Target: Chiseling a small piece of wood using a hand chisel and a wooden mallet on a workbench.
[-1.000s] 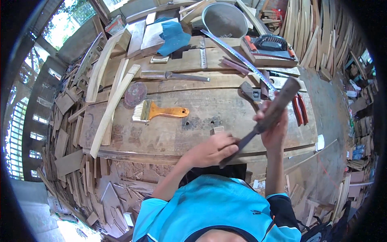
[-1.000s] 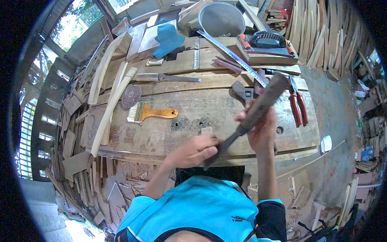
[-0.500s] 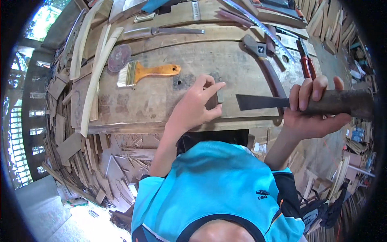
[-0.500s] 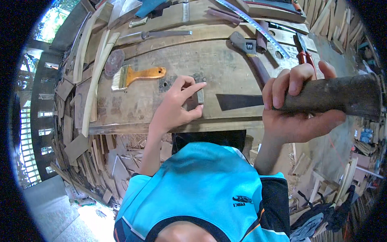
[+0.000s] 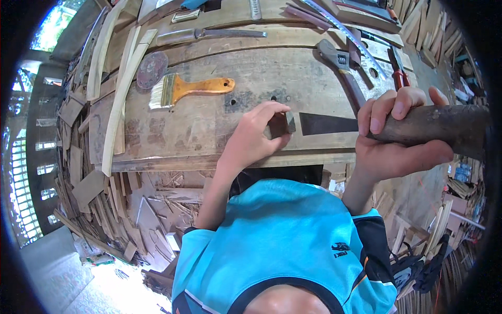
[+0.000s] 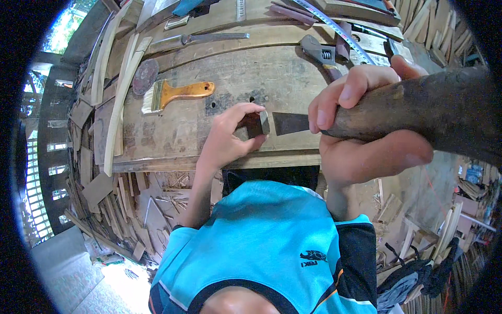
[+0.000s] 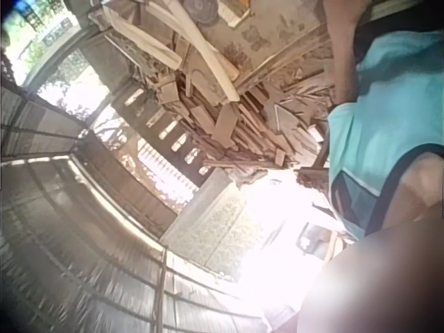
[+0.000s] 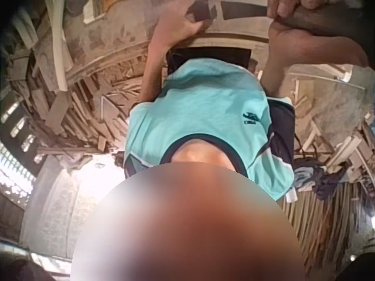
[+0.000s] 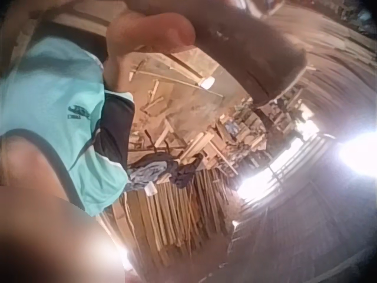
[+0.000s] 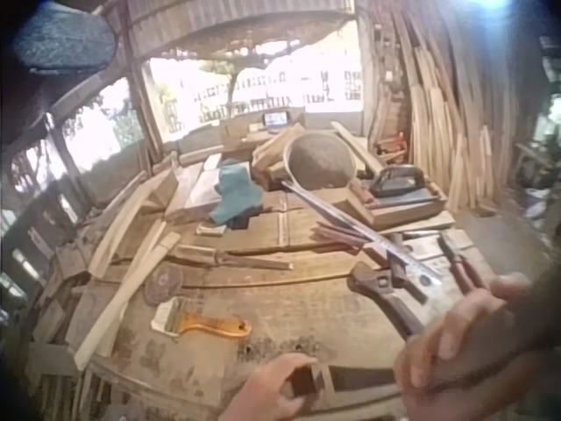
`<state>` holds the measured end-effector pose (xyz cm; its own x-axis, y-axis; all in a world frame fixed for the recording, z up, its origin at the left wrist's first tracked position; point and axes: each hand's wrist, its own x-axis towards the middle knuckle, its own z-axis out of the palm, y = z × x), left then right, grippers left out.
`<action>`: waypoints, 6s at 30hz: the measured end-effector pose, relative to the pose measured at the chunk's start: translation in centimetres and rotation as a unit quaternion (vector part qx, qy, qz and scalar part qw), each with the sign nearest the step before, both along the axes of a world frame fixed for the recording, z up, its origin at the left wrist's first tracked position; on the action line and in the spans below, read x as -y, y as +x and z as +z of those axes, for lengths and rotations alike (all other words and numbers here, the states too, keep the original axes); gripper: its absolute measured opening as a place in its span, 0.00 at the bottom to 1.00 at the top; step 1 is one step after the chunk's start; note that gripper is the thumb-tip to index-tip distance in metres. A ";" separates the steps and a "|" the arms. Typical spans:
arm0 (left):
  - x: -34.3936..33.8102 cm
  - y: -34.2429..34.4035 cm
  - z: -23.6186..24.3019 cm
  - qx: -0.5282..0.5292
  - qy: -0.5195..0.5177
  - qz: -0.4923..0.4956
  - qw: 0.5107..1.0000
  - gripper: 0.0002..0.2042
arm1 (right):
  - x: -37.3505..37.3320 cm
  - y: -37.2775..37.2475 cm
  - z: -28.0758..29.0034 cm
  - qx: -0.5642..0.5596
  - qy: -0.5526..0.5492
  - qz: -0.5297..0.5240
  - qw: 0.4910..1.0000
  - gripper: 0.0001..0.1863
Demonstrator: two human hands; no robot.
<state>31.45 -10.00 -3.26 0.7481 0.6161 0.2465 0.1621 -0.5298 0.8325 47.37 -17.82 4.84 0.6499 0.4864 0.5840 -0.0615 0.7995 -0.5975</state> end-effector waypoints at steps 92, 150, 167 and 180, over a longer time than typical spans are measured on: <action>-1.6 1.5 0.8 0.093 0.048 0.037 0.994 0.17 | -2.2 -3.3 0.5 0.087 -0.030 -0.115 0.989 0.10; -2.6 3.5 1.1 0.024 -0.038 0.031 0.999 0.17 | -0.7 -0.5 -1.7 0.103 -0.003 0.003 0.995 0.08; -2.4 3.8 1.3 0.062 0.020 -0.012 0.998 0.16 | 0.5 -0.3 -1.5 0.104 -0.058 -0.110 0.987 0.11; -1.6 3.4 0.8 0.127 -0.003 0.008 0.992 0.16 | 1.1 -1.4 1.2 0.075 0.087 -0.041 0.993 0.13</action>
<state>34.85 -8.42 -2.49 0.6523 0.6291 0.4228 -0.0453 -0.5244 0.8503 45.93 -18.91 6.07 0.5823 0.3186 0.7479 0.0881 0.8898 -0.4477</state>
